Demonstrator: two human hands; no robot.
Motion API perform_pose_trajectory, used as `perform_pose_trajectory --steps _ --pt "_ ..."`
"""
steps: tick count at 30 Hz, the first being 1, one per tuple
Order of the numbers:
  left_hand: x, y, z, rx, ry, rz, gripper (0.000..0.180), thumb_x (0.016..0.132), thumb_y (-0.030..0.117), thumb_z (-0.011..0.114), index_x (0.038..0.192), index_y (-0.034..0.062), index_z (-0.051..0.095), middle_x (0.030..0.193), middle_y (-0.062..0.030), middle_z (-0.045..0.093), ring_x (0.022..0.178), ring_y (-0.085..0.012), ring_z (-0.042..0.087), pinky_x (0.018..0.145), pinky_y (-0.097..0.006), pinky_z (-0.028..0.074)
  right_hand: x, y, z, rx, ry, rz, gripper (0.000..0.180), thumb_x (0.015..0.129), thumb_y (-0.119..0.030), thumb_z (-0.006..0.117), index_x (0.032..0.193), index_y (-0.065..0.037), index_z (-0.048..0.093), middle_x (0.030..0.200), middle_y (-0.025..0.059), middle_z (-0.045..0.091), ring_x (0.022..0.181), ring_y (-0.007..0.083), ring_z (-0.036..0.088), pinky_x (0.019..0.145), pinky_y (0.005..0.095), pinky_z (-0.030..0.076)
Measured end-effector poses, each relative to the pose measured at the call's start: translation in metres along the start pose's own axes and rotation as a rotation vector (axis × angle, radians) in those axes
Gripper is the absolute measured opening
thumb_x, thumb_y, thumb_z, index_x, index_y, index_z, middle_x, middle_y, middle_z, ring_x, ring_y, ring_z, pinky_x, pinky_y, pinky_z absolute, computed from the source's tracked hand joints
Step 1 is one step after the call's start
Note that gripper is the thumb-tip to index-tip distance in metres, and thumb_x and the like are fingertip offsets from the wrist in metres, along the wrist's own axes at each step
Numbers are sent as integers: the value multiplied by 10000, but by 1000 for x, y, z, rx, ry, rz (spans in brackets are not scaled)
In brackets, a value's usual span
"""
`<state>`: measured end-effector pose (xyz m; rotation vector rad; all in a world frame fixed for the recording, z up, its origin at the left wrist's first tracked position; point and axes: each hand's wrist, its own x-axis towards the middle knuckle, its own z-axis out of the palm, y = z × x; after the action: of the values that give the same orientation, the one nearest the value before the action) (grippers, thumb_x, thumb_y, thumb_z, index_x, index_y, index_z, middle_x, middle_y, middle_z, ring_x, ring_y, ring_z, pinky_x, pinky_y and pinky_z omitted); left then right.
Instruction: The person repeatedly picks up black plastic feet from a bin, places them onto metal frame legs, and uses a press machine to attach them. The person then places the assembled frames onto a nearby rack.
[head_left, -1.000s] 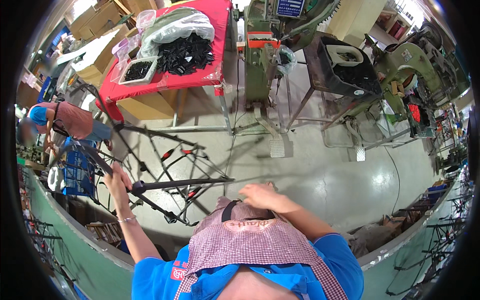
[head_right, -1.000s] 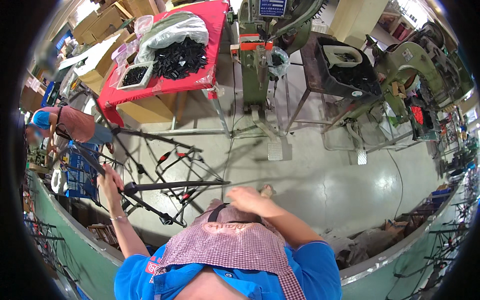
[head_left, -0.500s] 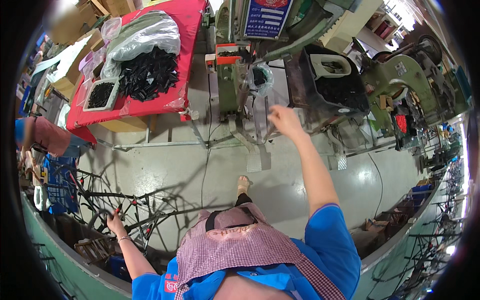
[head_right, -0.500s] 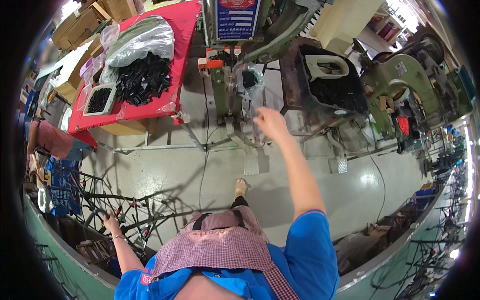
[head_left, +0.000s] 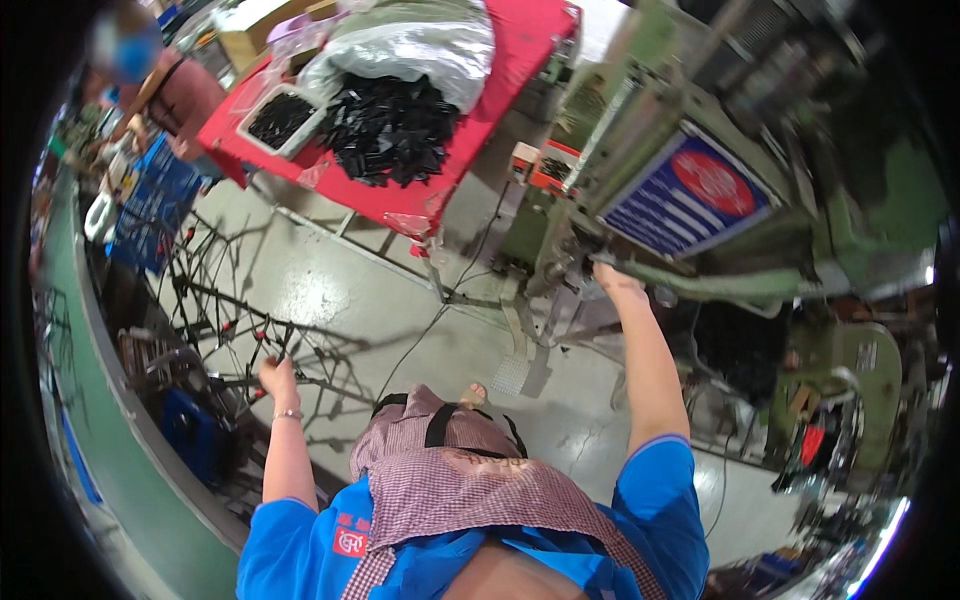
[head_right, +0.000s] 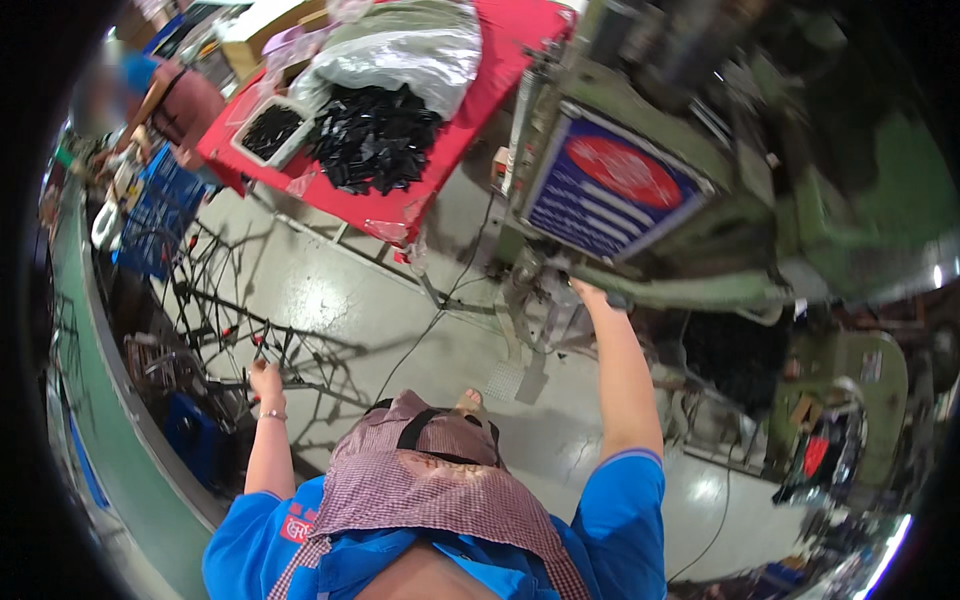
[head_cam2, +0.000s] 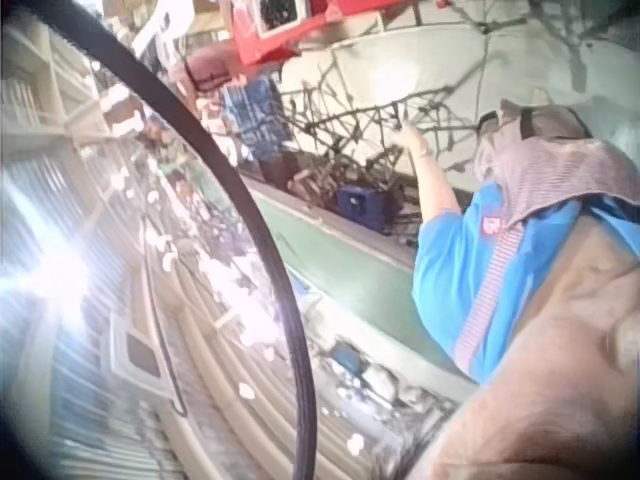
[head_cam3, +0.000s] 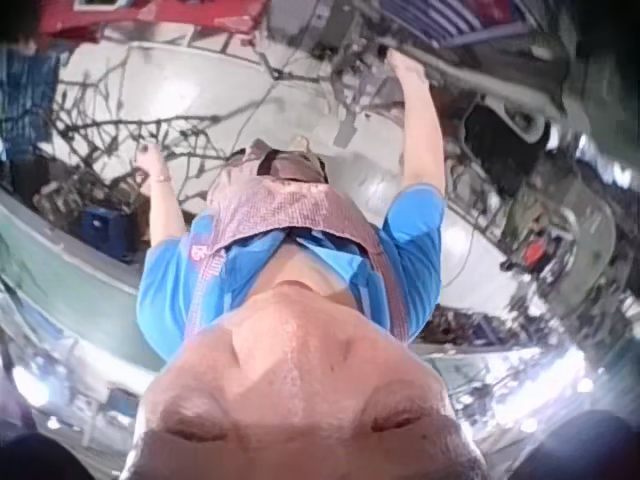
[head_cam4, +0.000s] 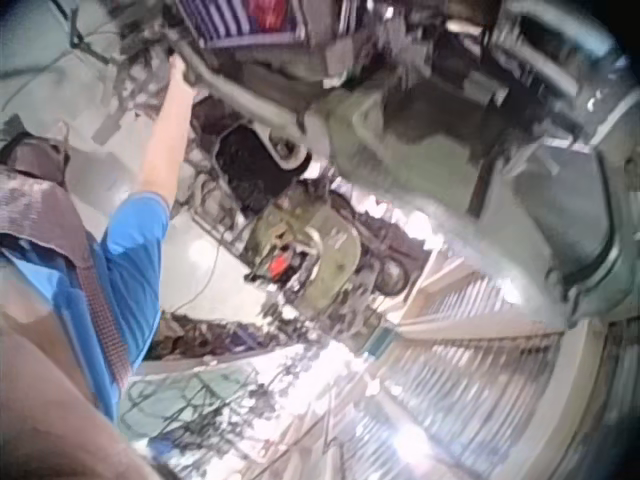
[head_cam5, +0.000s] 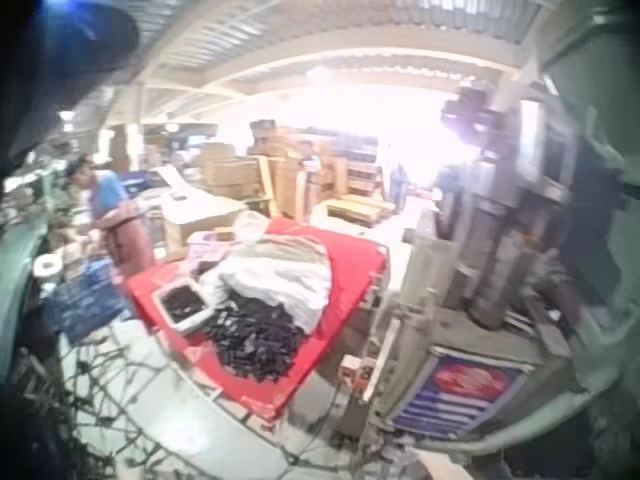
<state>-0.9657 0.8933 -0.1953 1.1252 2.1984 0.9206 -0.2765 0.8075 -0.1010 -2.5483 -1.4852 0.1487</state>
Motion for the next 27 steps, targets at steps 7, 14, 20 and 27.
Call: perform_pose_trajectory --steps 7,14,20,27 --pt "-14 199 100 -129 -259 480 176 788 80 645 943 -3 644 878 -137 675 755 -215 646 699 -317 507 -3 7 -19 54 -123 85 473 933 -408 394 1263 -93 520 1309 101 546 1200 278 511 1017 423 393" --pt "39 339 199 -243 -232 913 75 793 62 635 857 25 644 825 -137 647 767 -300 642 697 -371 506 1 -5 -28 54 -101 105 416 934 -386 416 1186 -79 537 1219 99 562 1103 258 522 947 402 404" --pt "57 383 251 244 -253 1094 356 747 109 699 1093 106 616 1028 -139 595 969 -350 596 826 -422 498 2 -5 -31 71 -50 143 373 934 -367 435 1120 -66 552 1142 98 575 1020 242 532 888 384 414" --pt "80 395 258 308 -298 1344 222 721 101 709 918 97 607 906 -94 562 900 -315 592 721 -418 499 1 -13 -29 103 -28 196 332 935 -345 456 1043 -52 569 1052 96 591 922 222 544 818 363 425"
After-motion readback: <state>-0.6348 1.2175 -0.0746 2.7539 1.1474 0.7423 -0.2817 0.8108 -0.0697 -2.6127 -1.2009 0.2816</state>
